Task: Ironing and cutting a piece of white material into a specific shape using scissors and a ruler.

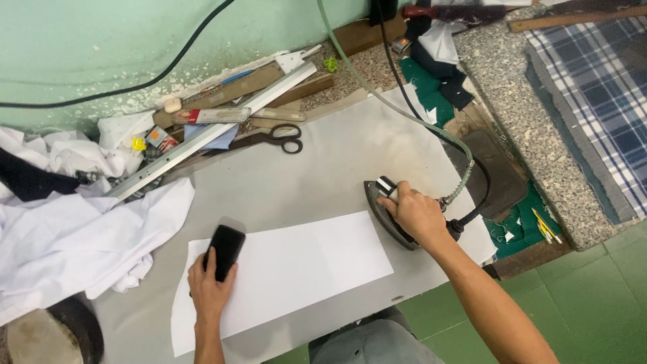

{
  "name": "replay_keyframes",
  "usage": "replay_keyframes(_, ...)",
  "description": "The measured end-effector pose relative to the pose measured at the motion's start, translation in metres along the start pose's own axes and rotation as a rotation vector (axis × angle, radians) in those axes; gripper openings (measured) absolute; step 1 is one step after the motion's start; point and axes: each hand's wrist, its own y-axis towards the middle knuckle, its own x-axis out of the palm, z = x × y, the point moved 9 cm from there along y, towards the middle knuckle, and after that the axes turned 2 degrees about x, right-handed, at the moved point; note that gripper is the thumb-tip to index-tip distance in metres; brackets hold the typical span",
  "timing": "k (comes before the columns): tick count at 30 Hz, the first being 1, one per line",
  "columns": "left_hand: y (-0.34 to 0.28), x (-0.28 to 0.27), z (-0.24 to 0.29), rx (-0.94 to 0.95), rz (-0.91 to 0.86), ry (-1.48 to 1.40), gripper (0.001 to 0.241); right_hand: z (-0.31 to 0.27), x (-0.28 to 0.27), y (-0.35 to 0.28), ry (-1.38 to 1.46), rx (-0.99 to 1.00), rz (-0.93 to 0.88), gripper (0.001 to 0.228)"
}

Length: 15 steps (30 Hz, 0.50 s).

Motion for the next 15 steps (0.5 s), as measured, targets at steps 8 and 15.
replay_keyframes(8,0.015,0.068,0.223,0.545,-0.257,-0.253,0.068,0.069,-0.021,-0.005,0.152,0.224,-0.009,0.058)
replay_keyframes(15,0.091,0.128,0.297,0.795,-0.247,-0.197,0.069,0.082,-0.02,-0.034,0.293,0.32,0.039,0.054)
